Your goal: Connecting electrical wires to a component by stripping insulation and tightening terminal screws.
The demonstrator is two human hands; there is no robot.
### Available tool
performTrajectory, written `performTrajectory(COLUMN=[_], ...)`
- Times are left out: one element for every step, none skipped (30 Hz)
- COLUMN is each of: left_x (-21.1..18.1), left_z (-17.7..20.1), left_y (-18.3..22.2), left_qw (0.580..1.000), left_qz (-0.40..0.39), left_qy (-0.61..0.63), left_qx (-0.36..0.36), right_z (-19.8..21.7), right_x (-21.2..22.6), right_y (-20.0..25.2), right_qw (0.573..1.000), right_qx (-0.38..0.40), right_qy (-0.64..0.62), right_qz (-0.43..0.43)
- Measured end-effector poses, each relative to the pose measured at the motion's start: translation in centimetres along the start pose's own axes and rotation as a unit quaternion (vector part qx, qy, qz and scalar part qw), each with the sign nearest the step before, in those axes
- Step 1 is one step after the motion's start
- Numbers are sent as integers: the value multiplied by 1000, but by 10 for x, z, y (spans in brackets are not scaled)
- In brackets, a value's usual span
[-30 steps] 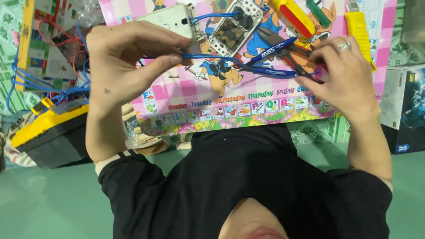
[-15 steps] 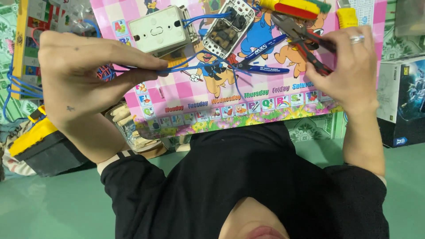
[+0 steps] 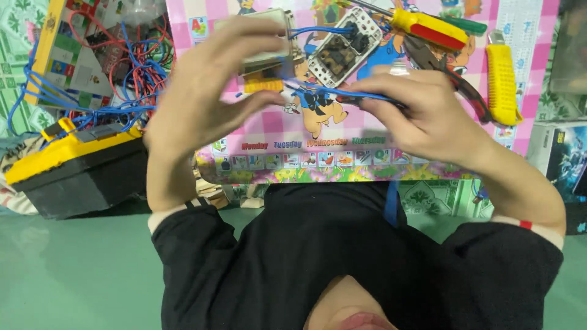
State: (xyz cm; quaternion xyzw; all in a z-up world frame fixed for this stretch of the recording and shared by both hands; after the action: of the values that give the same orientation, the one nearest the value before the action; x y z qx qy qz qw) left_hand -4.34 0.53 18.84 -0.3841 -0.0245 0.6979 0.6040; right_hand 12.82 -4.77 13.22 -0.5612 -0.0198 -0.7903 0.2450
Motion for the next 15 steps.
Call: performTrajectory(left_x=[16, 28, 28, 44, 57, 60, 69, 77, 83, 82, 80, 83, 83, 83, 84], left_z=[8, 24, 16, 10, 4, -4, -22, -41, -45, -43, -43, -45, -46, -48, -51], left_y=[25, 57, 77, 108, 143, 148, 158, 165, 170, 167, 165, 162, 154, 144, 139], left_qw=[976, 907, 905, 868, 820, 818, 831, 840, 840, 866, 888, 888, 900, 913, 915], left_qz=[123, 241, 246, 343, 435, 438, 467, 489, 489, 452, 413, 413, 387, 356, 351], left_qy=[-178, -345, -345, -352, -354, -356, -269, -179, -181, -187, -192, -191, -195, -198, -196], left_qx=[18, 36, 36, 75, 115, 112, 134, 154, 151, 106, 61, 62, 48, 37, 39], right_z=[6, 12, 15, 23, 32, 33, 40, 48, 50, 59, 68, 67, 64, 61, 62], right_x=[-3, -6, -8, -14, -18, -14, -16, -18, -25, -34, -43, -40, -34, -28, -33], right_y=[7, 16, 28, 37, 47, 48, 52, 56, 64, 76, 89, 82, 74, 68, 70], right_qw=[1000, 998, 998, 997, 995, 996, 992, 987, 988, 983, 977, 976, 980, 983, 982], right_qx=[1, 2, 7, -11, -28, -25, -46, -69, -68, -108, -148, -149, -130, -116, -121], right_qy=[12, 23, 20, 33, 47, 46, 38, 33, 35, 24, 13, 13, 24, 36, 38], right_qz=[-26, -53, -53, -66, -79, -77, -108, -139, -136, -146, -155, -156, -147, -139, -141])
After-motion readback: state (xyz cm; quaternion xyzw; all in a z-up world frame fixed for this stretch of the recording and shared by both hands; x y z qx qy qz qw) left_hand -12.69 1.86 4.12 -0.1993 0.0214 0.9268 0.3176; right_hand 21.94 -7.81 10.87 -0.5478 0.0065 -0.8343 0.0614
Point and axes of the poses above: each hand's wrist, its own y-axis away from the middle knuckle, its own z-axis out of the back of the hand, x = y × z, the point moved 10 cm from there along -y, towards the middle knuckle, and after that the axes turned 11 degrees about -y, right-handed, at the moved point
